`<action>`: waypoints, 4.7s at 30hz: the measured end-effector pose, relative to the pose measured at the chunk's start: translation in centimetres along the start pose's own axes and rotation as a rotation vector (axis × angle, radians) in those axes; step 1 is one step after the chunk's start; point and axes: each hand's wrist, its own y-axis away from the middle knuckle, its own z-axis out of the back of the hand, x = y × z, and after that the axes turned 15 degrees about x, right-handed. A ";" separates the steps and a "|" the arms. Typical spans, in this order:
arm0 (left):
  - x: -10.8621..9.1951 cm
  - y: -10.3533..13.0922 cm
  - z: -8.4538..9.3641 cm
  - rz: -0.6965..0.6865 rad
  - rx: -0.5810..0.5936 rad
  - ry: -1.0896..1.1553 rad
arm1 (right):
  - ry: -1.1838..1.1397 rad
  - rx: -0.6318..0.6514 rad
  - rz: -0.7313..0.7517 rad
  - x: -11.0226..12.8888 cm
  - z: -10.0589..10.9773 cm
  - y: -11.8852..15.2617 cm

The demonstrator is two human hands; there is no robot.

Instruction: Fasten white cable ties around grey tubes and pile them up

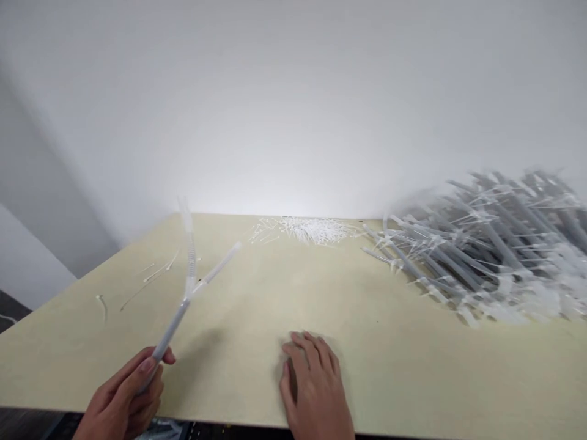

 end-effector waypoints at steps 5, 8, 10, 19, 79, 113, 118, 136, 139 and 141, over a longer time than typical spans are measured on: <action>0.3 -1.7 -4.0 0.080 0.225 -0.056 | -0.316 0.051 -0.096 0.6 0.7 0.1; -0.1 -1.6 -6.6 0.020 0.249 -0.193 | -0.749 0.103 -0.238 0.8 2.6 -0.8; -0.5 -1.5 -8.6 -0.059 0.268 -0.317 | -1.040 0.085 -0.288 0.5 4.3 -2.2; -1.2 -3.9 -17.3 -0.321 0.694 -0.740 | -1.433 0.222 -0.196 -5.2 7.7 -9.9; -0.3 -16.8 -25.2 -0.037 0.772 0.292 | -1.891 0.145 -0.190 -14.2 4.9 -9.7; -0.5 -15.9 -24.8 -0.158 0.760 -0.062 | -1.541 -0.057 -0.253 -16.1 4.7 -9.8; -0.7 -15.7 -24.9 -0.146 0.768 -0.055 | -1.530 -0.060 -0.248 -16.1 4.6 -9.8; -0.4 -15.8 -25.0 -0.302 0.682 -0.269 | -1.484 -0.063 -0.170 -15.0 4.2 -9.5; -1.1 -15.8 -24.8 -0.364 0.682 -0.424 | -1.490 -0.039 -0.156 -15.2 4.2 -9.5; -1.5 -15.7 -24.7 -0.384 0.699 -0.471 | -1.501 -0.034 -0.156 -15.3 4.2 -9.5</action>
